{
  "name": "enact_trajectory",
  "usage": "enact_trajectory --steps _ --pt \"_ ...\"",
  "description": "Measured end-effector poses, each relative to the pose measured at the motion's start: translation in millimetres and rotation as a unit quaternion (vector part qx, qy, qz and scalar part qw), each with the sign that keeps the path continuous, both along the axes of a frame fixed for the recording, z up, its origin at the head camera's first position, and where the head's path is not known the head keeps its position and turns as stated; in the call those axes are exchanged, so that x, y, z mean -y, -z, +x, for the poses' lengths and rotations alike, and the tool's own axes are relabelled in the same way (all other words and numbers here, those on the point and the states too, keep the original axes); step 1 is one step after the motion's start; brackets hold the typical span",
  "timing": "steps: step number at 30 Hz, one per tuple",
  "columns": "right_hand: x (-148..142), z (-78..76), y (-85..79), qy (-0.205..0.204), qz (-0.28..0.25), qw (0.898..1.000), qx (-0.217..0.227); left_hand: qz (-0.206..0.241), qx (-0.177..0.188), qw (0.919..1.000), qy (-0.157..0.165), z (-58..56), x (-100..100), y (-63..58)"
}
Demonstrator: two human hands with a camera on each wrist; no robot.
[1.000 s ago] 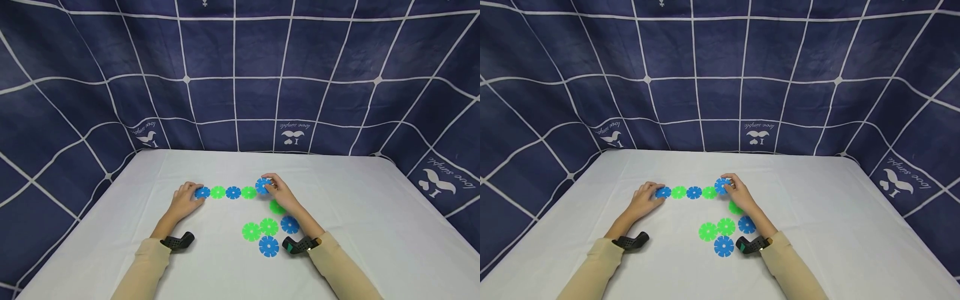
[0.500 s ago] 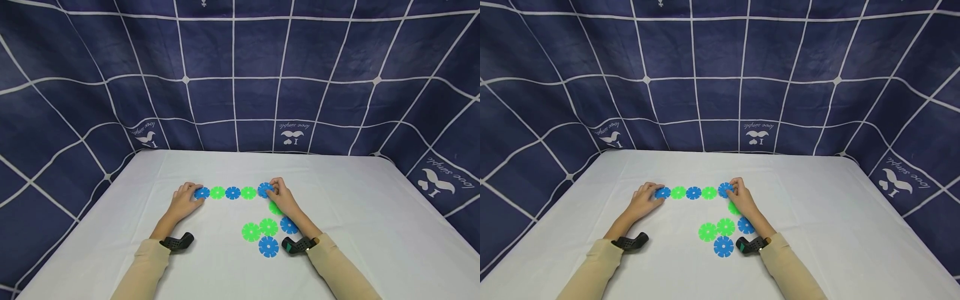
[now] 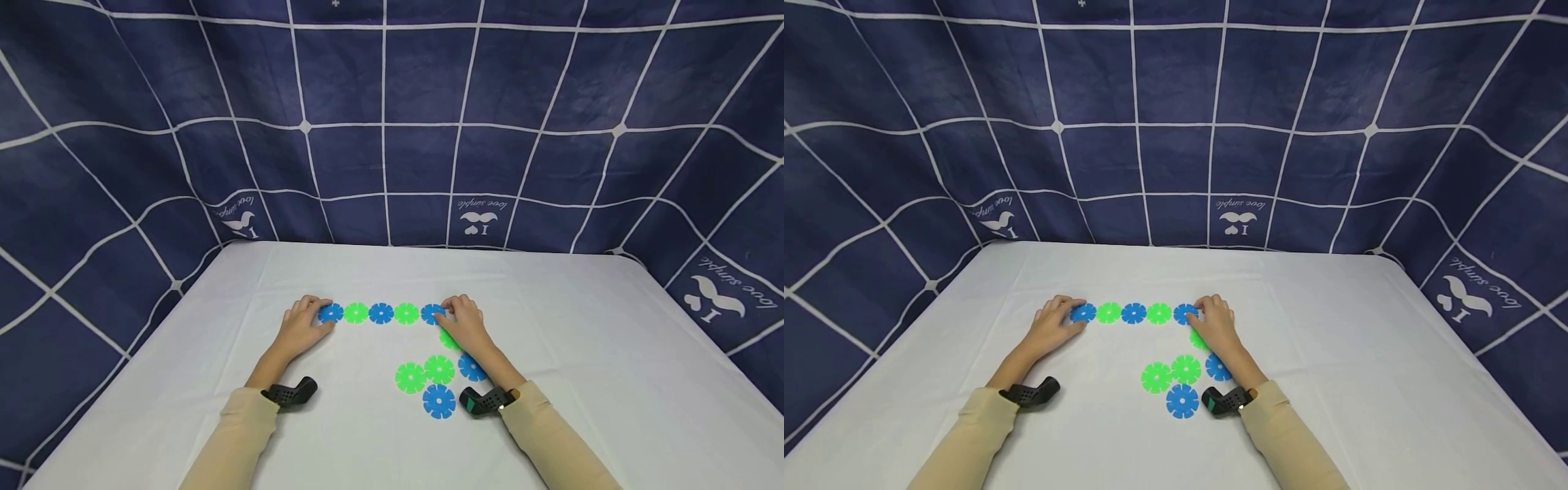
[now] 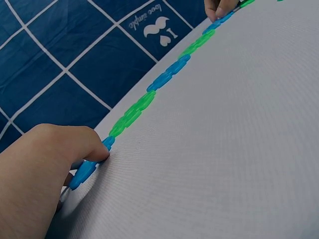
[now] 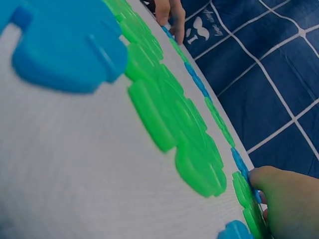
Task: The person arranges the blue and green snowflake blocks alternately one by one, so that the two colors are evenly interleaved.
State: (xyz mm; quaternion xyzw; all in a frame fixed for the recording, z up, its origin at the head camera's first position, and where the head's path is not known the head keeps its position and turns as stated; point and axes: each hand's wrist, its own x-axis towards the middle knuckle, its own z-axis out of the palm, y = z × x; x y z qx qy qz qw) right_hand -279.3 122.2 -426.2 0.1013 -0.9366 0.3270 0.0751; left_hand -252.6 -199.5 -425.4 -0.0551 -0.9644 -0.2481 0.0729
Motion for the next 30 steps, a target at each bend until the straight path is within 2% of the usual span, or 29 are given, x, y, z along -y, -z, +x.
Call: enact_trajectory --steps 5,12,19,30 --pt "-1.3 0.6 -0.4 -0.002 0.010 1.000 -0.016 0.003 -0.005 0.9999 0.008 -1.3 -1.0 -2.1" --pt "-1.9 2.6 0.1 -0.042 0.028 0.999 -0.020 -0.003 -0.010 0.9999 0.009 -1.9 -0.4 -1.4" --pt "-2.0 2.8 0.9 -0.045 0.032 0.998 -0.016 0.000 -0.008 0.9999 0.009 -1.6 -0.9 -0.7" --pt "-1.8 1.5 2.8 -0.066 0.041 0.996 -0.032 -0.002 0.002 1.0000 0.003 0.6 0.2 -1.5"
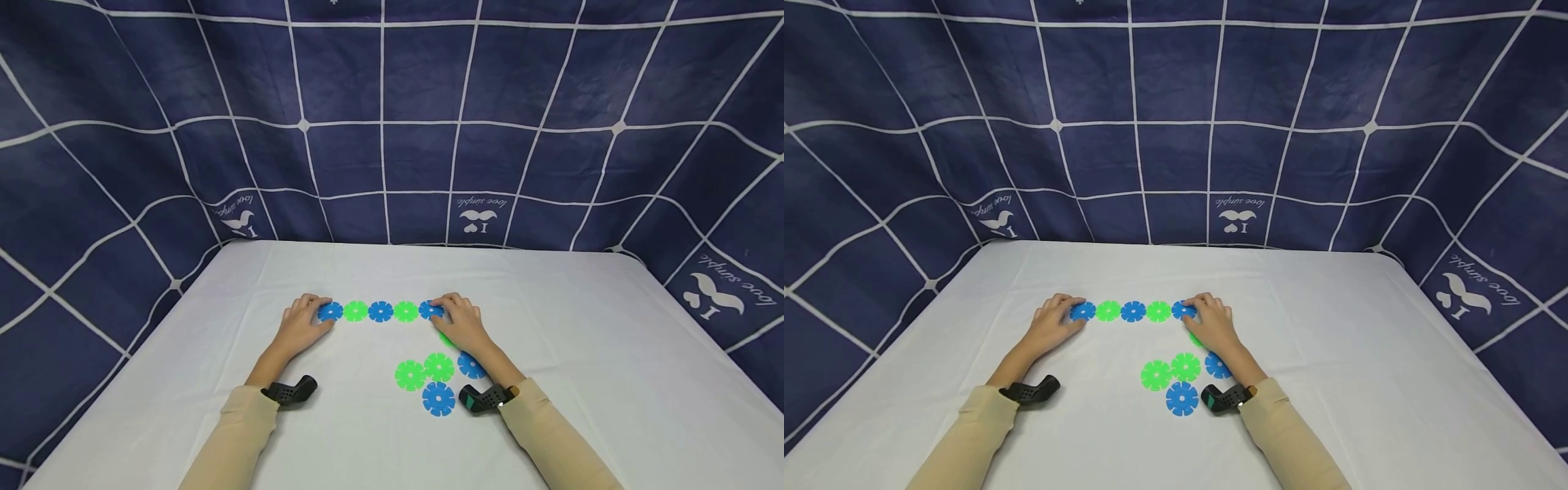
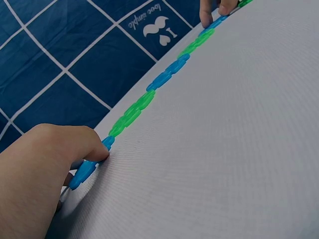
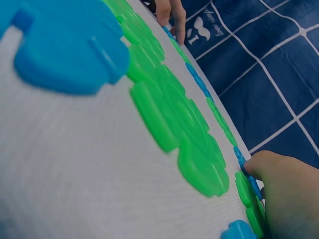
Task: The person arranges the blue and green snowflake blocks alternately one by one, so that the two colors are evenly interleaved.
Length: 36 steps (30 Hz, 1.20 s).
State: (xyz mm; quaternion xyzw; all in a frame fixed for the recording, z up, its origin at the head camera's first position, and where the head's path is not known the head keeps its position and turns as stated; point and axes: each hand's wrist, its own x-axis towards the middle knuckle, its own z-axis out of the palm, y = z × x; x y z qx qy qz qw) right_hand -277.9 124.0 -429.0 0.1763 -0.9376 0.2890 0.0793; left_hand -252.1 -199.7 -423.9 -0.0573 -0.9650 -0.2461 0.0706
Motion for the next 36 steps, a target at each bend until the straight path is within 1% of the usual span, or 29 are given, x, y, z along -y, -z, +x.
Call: enact_trajectory --steps 7,12,16,18,20,23,27,30,33,36 --pt "0 0.0 0.3 0.001 0.008 1.000 -0.002 -0.004 0.003 1.0000 -0.002 -0.4 0 0.3" --pt "1 0.7 -0.5 0.006 0.006 1.000 0.006 -0.004 0.003 1.0000 -0.002 -0.2 0 -0.4" --pt "1 1.1 -2.7 0.009 -0.032 0.999 0.025 -0.004 0.001 1.0000 -0.003 -0.4 0 -0.3" --pt "-1 1.7 -4.8 0.008 -0.058 0.998 0.039 -0.004 0.000 1.0000 -0.003 -0.3 0 -0.4" --pt "-4 2.1 -6.2 0.004 -0.072 0.996 0.050 -0.004 0.001 1.0000 -0.003 -0.1 0 -0.2" --pt "-11 3.2 -7.8 -0.011 -0.085 0.995 0.061 -0.003 0.003 1.0000 -0.006 0.0 0 -0.4" --pt "-20 5.0 -5.9 -0.042 -0.107 0.991 0.062 -0.001 0.002 0.9999 -0.010 0.0 -1 -1.2" --pt "-26 8.0 -3.3 -0.068 -0.119 0.989 0.051 -0.003 -0.001 1.0000 -0.004 -0.2 -1 -1.4" --pt "-31 10.9 0.0 -0.092 -0.114 0.989 0.029 -0.001 0.002 1.0000 0.000 0.1 -1 -0.9" --pt "-34 13.3 1.2 -0.109 -0.107 0.988 0.019 0.001 0.001 1.0000 -0.001 0.1 -1 -0.9"
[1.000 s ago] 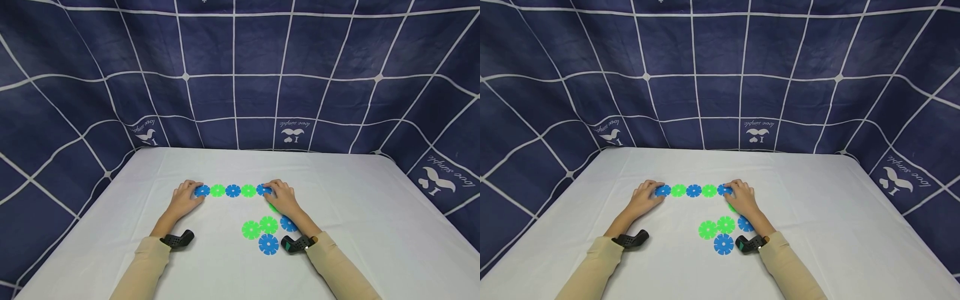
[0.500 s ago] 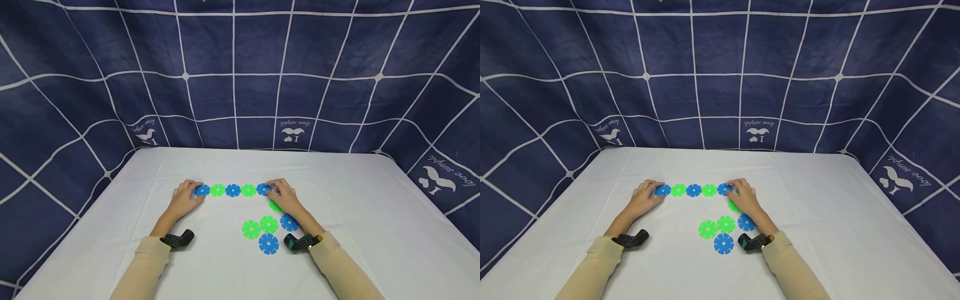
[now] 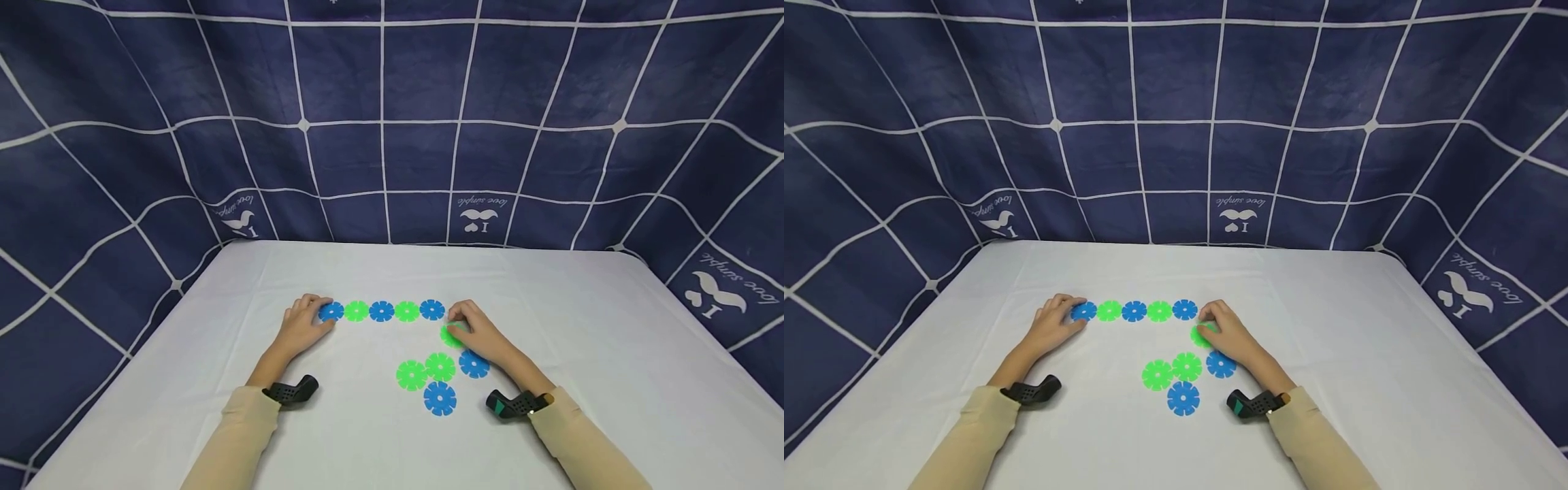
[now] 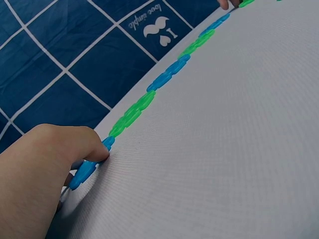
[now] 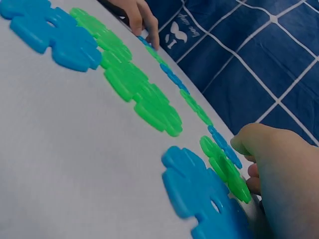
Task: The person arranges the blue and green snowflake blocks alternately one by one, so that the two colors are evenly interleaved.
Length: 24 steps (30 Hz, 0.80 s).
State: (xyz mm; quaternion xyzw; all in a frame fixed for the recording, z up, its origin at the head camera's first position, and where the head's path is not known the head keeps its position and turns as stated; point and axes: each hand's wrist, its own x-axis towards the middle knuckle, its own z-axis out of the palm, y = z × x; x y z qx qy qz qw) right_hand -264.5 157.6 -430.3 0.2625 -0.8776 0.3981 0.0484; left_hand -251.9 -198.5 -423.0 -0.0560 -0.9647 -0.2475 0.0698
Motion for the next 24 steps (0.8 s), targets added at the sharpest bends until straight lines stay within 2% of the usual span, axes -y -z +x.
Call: enact_trajectory --steps 8,14,21,24 --pt "-13 14.6 -2.2 -0.007 0.024 1.000 0.016 -0.004 0.000 1.0000 0.003 -0.6 0 -0.6" --pt "-28 32.1 -2.4 -0.011 0.046 0.999 -0.019 -0.003 -0.004 1.0000 0.004 -1.4 1 0.7" --pt "-39 47.4 2.7 -0.013 0.069 0.993 -0.094 -0.001 -0.003 1.0000 0.006 -1.4 1 2.5" --pt "-39 48.8 1.7 -0.017 0.075 0.993 -0.093 -0.001 -0.006 1.0000 0.007 -1.6 2 1.9"
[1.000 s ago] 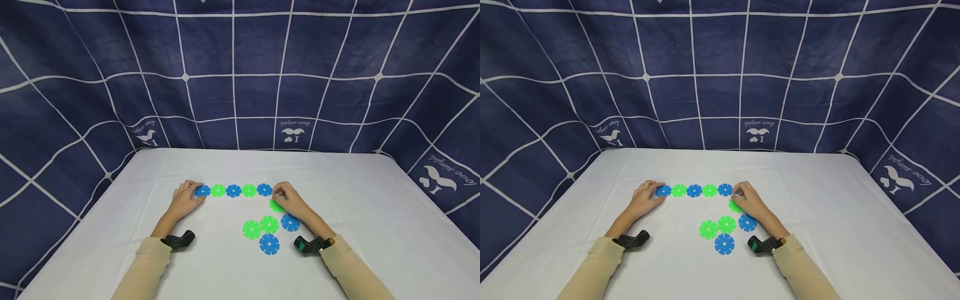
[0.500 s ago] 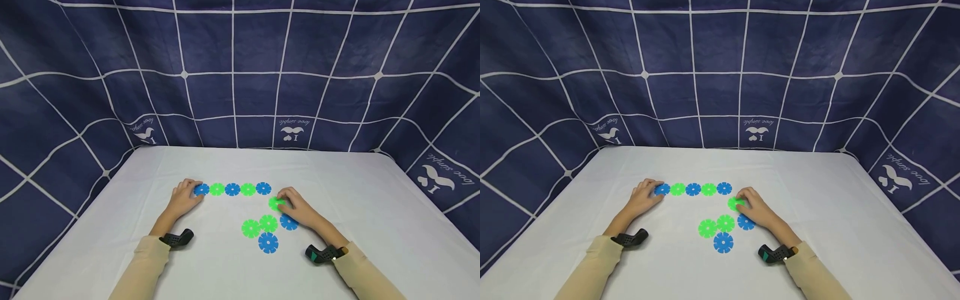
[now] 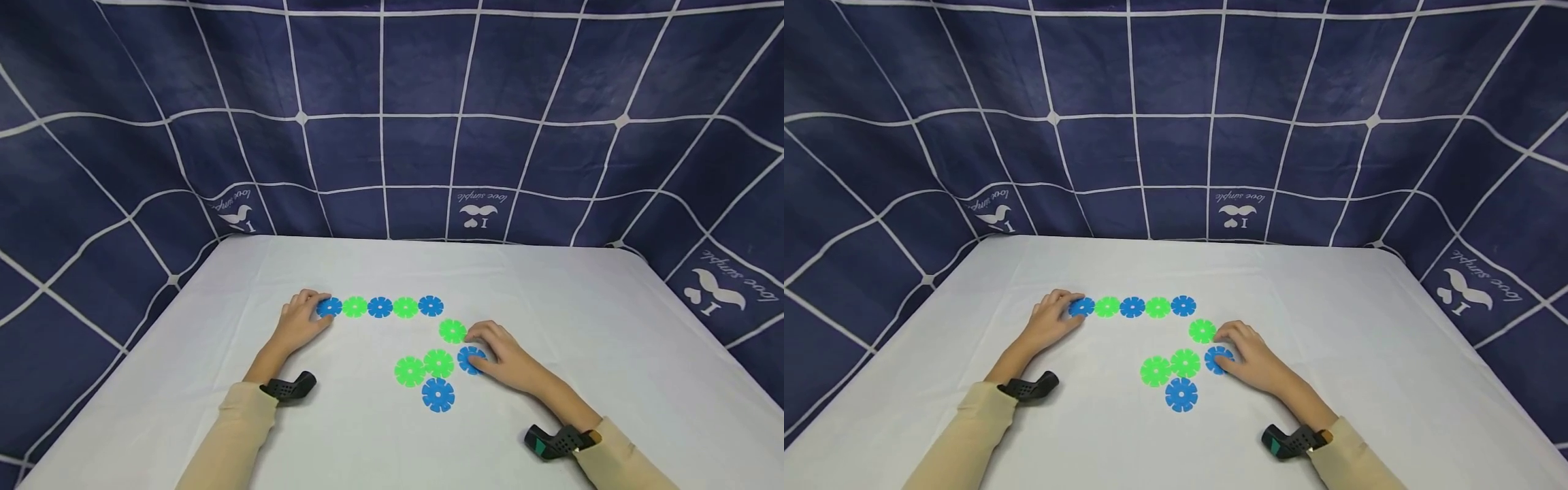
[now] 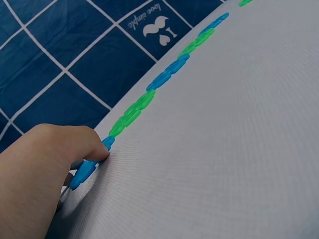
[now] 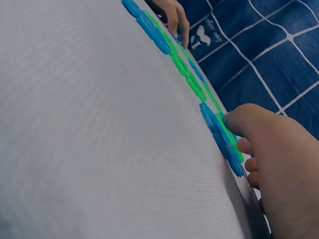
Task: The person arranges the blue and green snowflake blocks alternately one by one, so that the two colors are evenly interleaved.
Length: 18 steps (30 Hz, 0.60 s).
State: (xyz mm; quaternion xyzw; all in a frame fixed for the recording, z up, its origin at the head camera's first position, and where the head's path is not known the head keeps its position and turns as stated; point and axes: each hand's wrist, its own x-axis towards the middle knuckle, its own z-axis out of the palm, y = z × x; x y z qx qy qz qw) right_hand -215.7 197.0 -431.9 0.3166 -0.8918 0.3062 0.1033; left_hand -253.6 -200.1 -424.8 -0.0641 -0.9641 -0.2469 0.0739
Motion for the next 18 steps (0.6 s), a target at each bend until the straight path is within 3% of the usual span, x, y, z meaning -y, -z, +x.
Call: enact_trajectory --steps 7,18 --pt "-0.1 -1.1 -5.2 0.006 0.023 0.998 0.059 -0.005 -0.002 1.0000 0.000 -1.2 0.8 -0.9" --pt "0.1 -2.5 -3.9 0.006 0.008 0.998 0.063 -0.004 0.000 1.0000 -0.004 -1.2 0.1 -0.9"
